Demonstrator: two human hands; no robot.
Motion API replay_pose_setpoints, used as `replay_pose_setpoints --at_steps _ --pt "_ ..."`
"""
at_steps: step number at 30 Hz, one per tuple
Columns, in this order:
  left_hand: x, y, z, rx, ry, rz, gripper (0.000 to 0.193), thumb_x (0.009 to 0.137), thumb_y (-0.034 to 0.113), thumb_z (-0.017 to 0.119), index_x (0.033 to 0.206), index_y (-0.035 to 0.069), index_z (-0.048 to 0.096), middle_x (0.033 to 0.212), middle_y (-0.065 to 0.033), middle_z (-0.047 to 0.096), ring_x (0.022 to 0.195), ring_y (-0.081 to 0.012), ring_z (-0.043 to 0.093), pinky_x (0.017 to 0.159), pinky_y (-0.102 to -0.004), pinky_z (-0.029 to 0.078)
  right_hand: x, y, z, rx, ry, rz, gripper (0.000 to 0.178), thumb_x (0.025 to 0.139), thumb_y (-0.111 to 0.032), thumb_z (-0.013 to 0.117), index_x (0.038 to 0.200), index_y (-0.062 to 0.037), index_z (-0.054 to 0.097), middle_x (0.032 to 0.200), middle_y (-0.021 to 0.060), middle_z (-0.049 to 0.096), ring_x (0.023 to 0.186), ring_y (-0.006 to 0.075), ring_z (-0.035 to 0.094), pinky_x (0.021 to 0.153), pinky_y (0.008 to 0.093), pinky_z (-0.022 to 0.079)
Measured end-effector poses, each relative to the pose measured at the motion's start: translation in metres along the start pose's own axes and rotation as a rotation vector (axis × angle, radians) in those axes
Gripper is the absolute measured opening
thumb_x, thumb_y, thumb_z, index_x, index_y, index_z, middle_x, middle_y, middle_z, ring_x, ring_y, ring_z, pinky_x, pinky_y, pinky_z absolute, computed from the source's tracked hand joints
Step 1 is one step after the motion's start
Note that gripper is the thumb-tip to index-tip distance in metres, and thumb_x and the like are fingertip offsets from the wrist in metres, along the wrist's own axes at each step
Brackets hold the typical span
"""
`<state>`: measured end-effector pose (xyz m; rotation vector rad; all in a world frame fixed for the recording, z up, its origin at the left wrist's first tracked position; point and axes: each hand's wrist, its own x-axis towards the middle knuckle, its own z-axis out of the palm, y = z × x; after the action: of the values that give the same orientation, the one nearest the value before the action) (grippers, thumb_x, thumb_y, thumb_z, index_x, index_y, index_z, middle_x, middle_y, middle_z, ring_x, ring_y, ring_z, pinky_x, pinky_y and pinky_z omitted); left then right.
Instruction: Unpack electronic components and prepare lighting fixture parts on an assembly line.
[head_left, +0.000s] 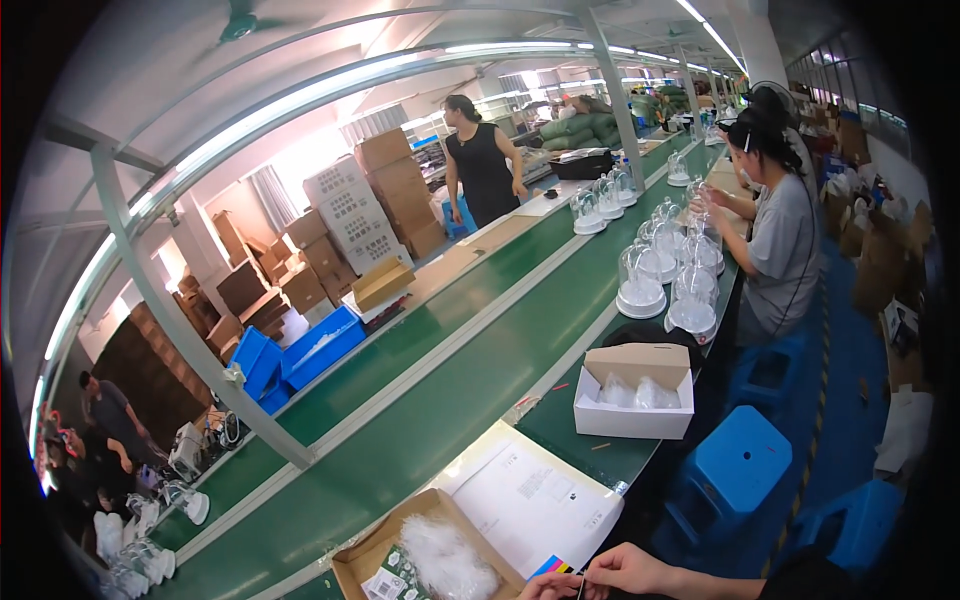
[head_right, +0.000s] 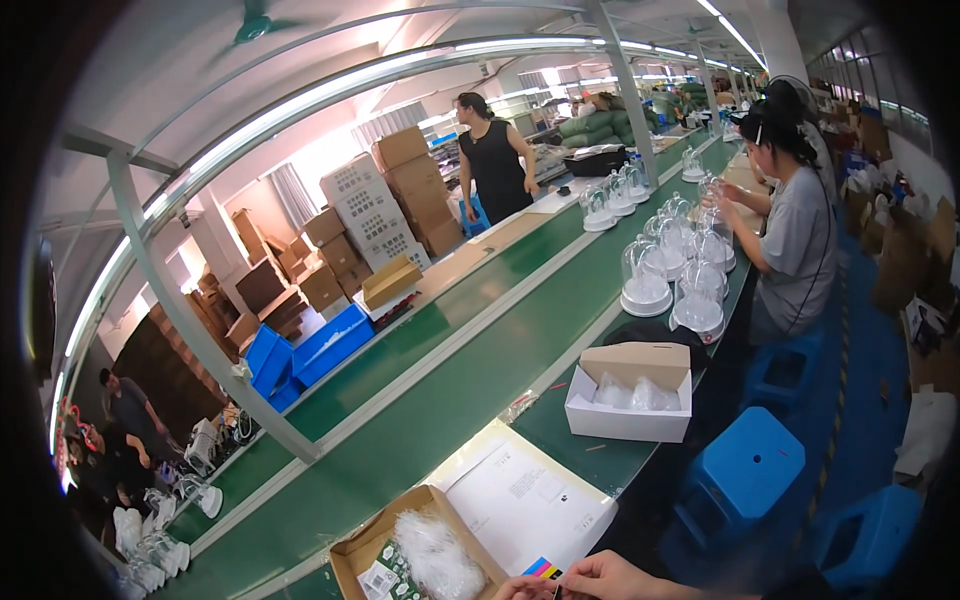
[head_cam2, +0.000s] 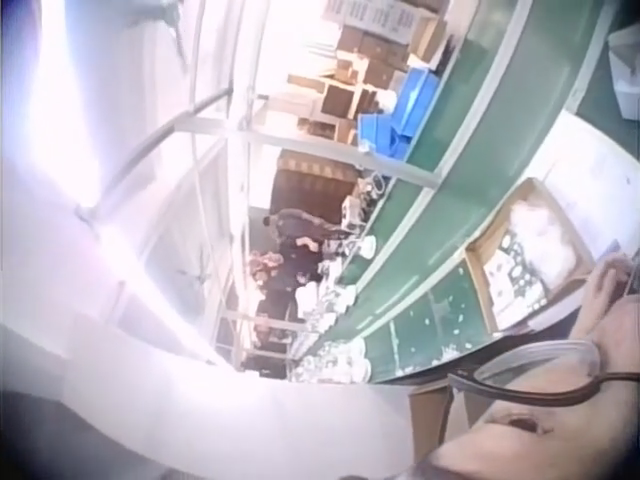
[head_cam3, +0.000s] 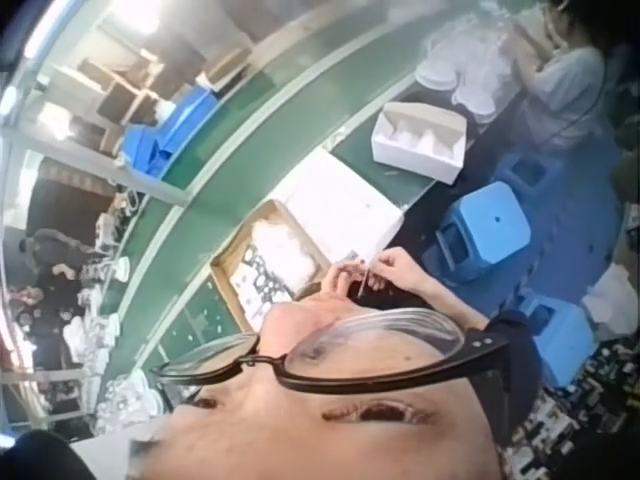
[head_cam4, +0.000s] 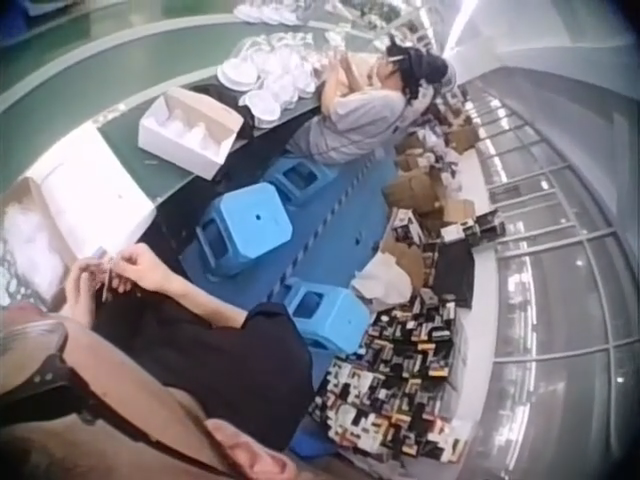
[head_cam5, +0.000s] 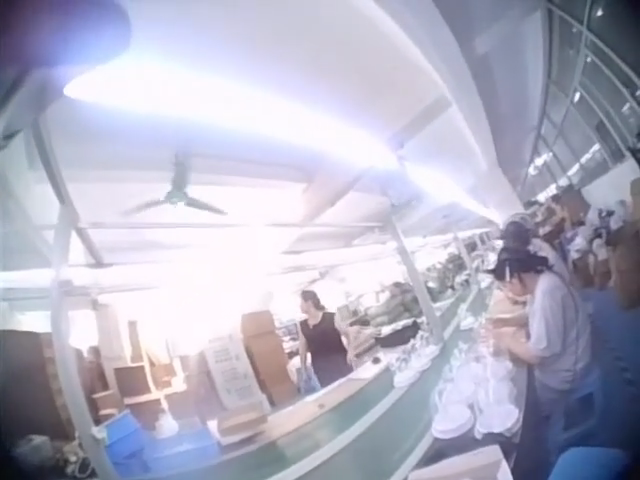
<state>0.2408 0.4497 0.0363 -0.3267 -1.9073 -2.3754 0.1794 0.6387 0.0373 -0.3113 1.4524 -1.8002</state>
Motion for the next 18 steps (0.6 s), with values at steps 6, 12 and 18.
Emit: replay_pose_setpoints --at_steps 6,12,18 --pt "0.0 -0.003 0.006 0.072 0.143 -0.12 0.017 0.089 0.0 0.059 0.106 0.001 0.059 0.083 -0.0051 0.064 0.073 -0.0102 0.06 0.067 -0.0234 0.049 -0.008 -0.026 0.023 -0.023 0.009 -0.142 0.026 0.094 -0.017 0.055 0.08 0.0018 0.065 0.069 0.0066 0.066 0.061 0.0114 0.063 0.055 0.022 0.05" --pt "0.003 0.001 0.011 0.168 0.184 -0.131 0.012 0.09 0.003 0.06 0.101 0.002 0.061 0.077 -0.0033 0.064 0.068 -0.0083 0.059 0.062 -0.0209 0.047 -0.007 -0.022 0.025 -0.016 0.044 -0.148 0.024 0.093 -0.016 0.057 0.079 0.0017 0.064 0.068 0.0063 0.065 0.06 0.0113 0.062 0.056 0.0222 0.049" --pt "0.0 0.001 0.013 0.124 0.252 -0.092 0.009 0.09 0.005 0.061 0.099 0.004 0.062 0.08 -0.0042 0.066 0.07 -0.0089 0.061 0.062 -0.0215 0.05 -0.009 -0.026 0.035 -0.032 0.152 -0.233 0.021 0.091 -0.013 0.058 0.078 0.0022 0.063 0.066 0.0049 0.063 0.06 0.0097 0.06 0.056 0.0232 0.048"
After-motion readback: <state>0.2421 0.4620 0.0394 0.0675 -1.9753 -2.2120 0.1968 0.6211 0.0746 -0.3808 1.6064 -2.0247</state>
